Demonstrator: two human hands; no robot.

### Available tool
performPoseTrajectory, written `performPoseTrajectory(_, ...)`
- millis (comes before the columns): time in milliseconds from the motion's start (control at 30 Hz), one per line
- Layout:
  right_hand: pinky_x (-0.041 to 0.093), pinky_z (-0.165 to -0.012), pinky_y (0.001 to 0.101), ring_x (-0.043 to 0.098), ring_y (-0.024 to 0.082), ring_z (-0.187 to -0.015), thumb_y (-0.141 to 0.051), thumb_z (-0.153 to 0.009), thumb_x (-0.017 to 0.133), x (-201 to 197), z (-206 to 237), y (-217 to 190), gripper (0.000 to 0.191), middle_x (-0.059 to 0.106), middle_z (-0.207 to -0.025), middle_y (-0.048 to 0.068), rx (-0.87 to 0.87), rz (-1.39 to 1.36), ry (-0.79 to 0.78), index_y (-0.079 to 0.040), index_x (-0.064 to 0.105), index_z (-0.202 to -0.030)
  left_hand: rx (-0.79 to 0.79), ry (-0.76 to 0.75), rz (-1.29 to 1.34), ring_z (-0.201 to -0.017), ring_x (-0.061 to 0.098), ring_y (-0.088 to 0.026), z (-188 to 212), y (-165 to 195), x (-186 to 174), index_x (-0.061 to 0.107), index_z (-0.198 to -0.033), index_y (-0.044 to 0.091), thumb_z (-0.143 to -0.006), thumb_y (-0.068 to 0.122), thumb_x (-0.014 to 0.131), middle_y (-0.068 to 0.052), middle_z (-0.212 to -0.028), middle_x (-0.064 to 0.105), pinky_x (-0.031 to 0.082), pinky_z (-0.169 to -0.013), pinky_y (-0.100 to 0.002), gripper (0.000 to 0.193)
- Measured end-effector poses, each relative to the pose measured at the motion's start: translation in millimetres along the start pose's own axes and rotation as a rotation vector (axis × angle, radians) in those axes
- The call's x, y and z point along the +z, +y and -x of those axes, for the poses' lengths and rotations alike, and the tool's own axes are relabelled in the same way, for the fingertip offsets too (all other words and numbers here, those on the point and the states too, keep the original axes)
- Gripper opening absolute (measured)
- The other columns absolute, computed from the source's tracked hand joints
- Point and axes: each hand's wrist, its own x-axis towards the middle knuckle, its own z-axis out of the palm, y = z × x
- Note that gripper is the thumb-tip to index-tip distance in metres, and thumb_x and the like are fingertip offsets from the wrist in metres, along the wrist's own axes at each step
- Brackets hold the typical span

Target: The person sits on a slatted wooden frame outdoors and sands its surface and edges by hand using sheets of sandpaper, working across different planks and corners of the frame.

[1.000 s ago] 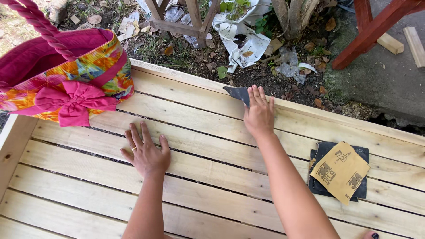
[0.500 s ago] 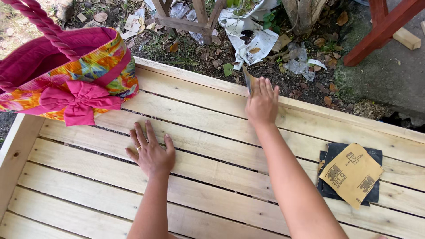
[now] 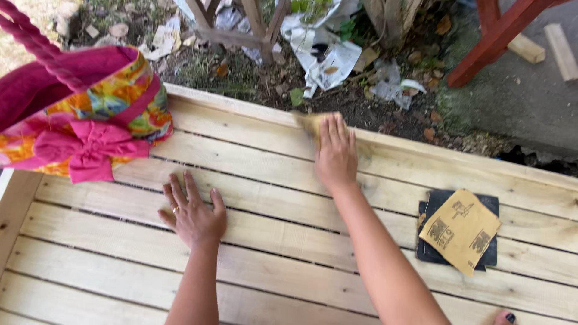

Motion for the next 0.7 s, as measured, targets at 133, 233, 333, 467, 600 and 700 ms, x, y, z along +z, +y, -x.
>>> performPoseTrajectory(133, 0.022, -0.123, 0.0532, 0.031, 0.029, -0.153, -0.019, -0.096, 0.053, -7.4, -2.9, -6.1, 0.061, 0.038, -0.163, 0.013, 0.006, 0.008, -0.069, -0.006, 0.043, -0.155, -0.012, -0.018, -0.005, -0.158, 0.004, -0.023, -2.7, 0.5, 0.1, 0.018, -0.164, 0.024, -0.094, 0.051, 0.038, -0.004, -0.173, 0.008, 0.004, -0.121, -0.062, 0.077)
performPoseTrajectory(233, 0.020, -0.127, 0.0537, 0.029, 0.028, -0.154, -0.025, -0.108, 0.049, -6.6, -14.9, -11.9, 0.051, 0.037, -0.164, 0.012, 0.091, -0.062, -0.152, -0.005, 0.042, -0.155, -0.007, -0.018, 0.008, -0.159, 0.004, -0.023, -0.4, -0.4, -0.5, 0.018, -0.165, 0.025, -0.095, 0.052, 0.038, -0.004, -0.172, 0.008, 0.003, -0.122, -0.062, 0.078)
performPoseTrajectory(333, 0.019, -0.127, 0.0547, 0.028, 0.029, -0.155, -0.023, -0.108, 0.053, -5.4, -14.1, -11.7, 0.053, 0.036, -0.166, 0.013, 0.036, -0.076, -0.045, -0.005, 0.041, -0.156, 0.004, -0.014, 0.020, -0.158, 0.004, -0.024, 1.4, -1.3, -1.4, 0.018, -0.164, 0.025, -0.094, 0.052, 0.039, -0.005, -0.172, 0.008, 0.003, -0.121, -0.063, 0.078)
performPoseTrajectory(467, 0.020, -0.120, 0.0545, 0.027, 0.028, -0.152, -0.017, -0.092, 0.057, -3.0, 4.3, -7.0, 0.066, 0.037, -0.163, 0.012, -0.039, 0.011, -0.074, -0.007, 0.041, -0.156, -0.005, 0.003, 0.039, -0.159, 0.005, -0.025, 0.7, -1.3, -0.2, 0.020, -0.164, 0.024, -0.094, 0.050, 0.041, -0.005, -0.173, 0.009, 0.003, -0.121, -0.063, 0.077)
performPoseTrajectory(600, 0.023, -0.124, 0.0549, 0.029, 0.027, -0.152, -0.020, -0.100, 0.056, 3.0, 1.3, -11.9, 0.059, 0.039, -0.163, 0.011, 0.044, -0.078, -0.043, -0.005, 0.043, -0.155, 0.003, -0.009, 0.036, -0.158, 0.005, -0.024, 0.1, -3.4, 0.0, 0.021, -0.164, 0.023, -0.095, 0.049, 0.042, -0.005, -0.172, 0.010, 0.003, -0.121, -0.064, 0.077)
performPoseTrajectory(700, 0.025, -0.123, 0.0566, 0.036, 0.031, -0.150, -0.022, -0.104, 0.053, -6.1, -4.5, -4.9, 0.052, 0.048, -0.158, 0.017, 0.027, -0.142, 0.013, -0.004, 0.047, -0.152, 0.001, 0.006, 0.054, -0.158, 0.006, -0.024, 0.0, -2.3, -1.9, 0.021, -0.164, 0.024, -0.095, 0.049, 0.043, -0.004, -0.172, 0.010, 0.004, -0.121, -0.064, 0.077)
